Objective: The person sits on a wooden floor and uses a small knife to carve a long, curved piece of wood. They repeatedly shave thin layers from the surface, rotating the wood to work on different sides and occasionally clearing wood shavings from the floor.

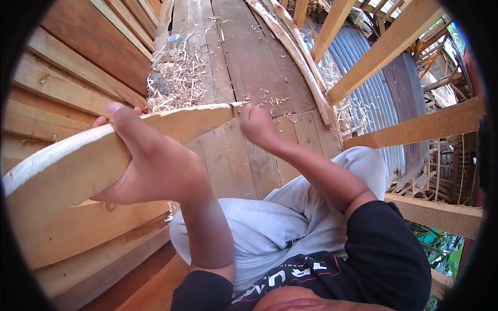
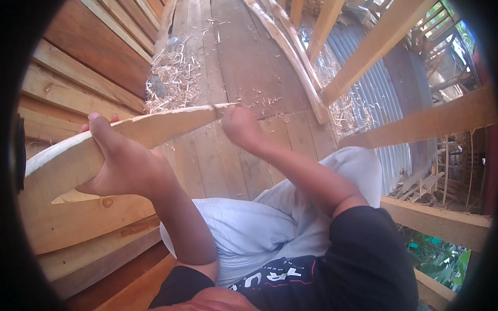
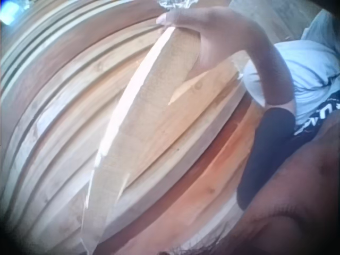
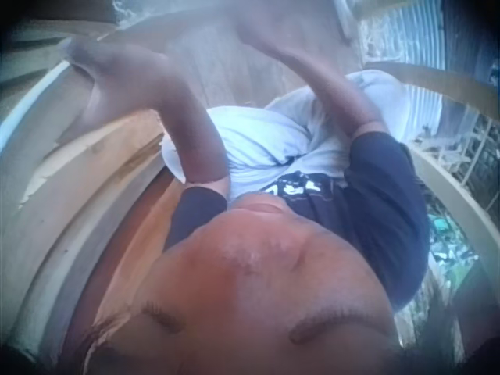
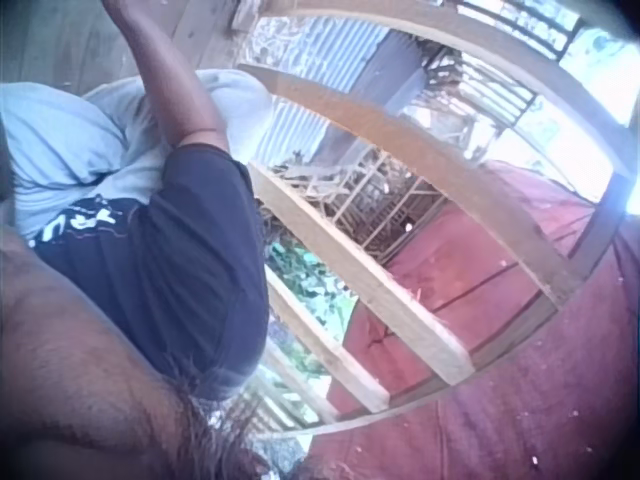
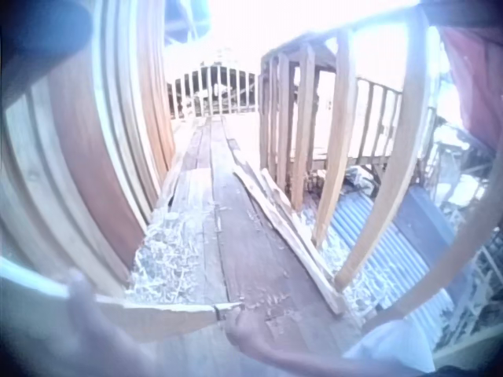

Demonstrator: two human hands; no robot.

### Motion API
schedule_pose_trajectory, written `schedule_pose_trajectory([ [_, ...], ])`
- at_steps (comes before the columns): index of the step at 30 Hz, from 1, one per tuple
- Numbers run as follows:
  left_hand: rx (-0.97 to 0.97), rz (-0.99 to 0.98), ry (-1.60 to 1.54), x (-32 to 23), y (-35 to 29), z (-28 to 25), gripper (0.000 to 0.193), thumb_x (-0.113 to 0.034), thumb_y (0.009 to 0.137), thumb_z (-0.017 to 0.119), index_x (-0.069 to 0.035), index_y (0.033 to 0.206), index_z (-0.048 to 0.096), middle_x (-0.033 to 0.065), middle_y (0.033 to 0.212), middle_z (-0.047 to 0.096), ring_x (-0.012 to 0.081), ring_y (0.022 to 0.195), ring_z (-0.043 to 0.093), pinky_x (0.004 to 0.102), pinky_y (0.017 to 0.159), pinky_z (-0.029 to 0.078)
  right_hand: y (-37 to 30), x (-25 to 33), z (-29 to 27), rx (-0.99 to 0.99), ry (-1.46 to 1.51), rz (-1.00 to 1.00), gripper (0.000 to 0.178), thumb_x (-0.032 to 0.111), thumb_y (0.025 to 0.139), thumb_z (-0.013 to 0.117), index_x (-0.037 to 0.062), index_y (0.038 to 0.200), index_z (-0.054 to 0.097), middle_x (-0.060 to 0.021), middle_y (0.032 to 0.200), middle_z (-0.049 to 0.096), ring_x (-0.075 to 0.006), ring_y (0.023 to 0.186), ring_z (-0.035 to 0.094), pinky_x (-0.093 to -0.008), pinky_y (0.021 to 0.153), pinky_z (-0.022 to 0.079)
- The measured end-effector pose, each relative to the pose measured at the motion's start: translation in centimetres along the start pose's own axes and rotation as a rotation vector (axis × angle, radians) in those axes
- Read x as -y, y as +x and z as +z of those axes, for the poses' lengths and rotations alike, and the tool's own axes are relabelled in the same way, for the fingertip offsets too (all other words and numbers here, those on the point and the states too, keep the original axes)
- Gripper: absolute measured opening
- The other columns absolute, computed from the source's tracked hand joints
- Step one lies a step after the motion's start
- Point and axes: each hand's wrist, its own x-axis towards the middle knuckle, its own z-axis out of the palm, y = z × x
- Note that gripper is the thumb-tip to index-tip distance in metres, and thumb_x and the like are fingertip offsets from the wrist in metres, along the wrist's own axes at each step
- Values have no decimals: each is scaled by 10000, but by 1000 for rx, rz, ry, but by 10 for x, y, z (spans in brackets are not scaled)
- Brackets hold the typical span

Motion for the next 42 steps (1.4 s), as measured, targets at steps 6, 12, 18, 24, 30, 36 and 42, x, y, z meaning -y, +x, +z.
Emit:
schedule_pose_trajectory([
  [6, 64, 5, 33, 0, 2, -1, 162, 63, 730, 629, 76, 828, 500, 117, 807, 585, 176, 661, 594, 255, 587, 528, 13, -43, -15, 18, -137, 18, 493, 248, 953, 313, -99, 731, 584, -354, 758, 562, -497, 779, 585, -547, 739, 439],
  [12, 56, -7, 34, -2, 3, -2, 163, 52, 731, 632, 84, 834, 510, 122, 811, 584, 171, 665, 585, 267, 603, 525, 4, -5, -14, 59, -128, 31, 505, 257, 941, 307, -115, 785, 610, -354, 831, 593, -497, 840, 603, -521, 815, 460],
  [18, 48, 10, 96, 3, 7, -9, 179, 60, 729, 634, 95, 848, 505, 130, 829, 582, 174, 701, 587, 266, 631, 524, 6, 14, -19, 93, -156, -24, 488, 251, 932, 318, -129, 740, 558, -377, 794, 561, -514, 805, 588, -528, 782, 448],
  [24, 25, 30, 32, 0, 3, -1, 184, 42, 719, 638, 87, 837, 504, 120, 806, 580, 173, 683, 582, 264, 616, 522, 22, -38, -25, 130, -267, 52, 506, 267, 942, 283, -96, 796, 602, -339, 841, 598, -483, 845, 603, -513, 824, 460],
  [30, 33, -22, 34, -3, 1, -4, 191, 39, 706, 645, 76, 829, 503, 115, 797, 581, 173, 665, 582, 257, 595, 520, 12, -5, -30, 166, -210, 65, 474, 262, 927, 312, -90, 894, 628, -331, 927, 609, -479, 893, 606, -500, 835, 470],
  [36, 50, 9, 67, 0, 6, -11, 185, 39, 710, 643, 73, 830, 506, 111, 796, 582, 162, 646, 577, 252, 589, 520, 3, 39, -38, 220, -181, 33, 426, 219, 902, 346, -102, 860, 624, -337, 913, 608, -476, 875, 608, -508, 792, 477],
  [42, 82, -10, 37, -4, -4, -2, 172, 46, 728, 621, 71, 845, 497, 115, 791, 579, 166, 640, 574, 263, 582, 511, 44, -87, -27, 179, -395, -7, 443, 227, 909, 331, -109, 843, 611, -344, 928, 604, -476, 900, 605, -520, 816, 475],
])
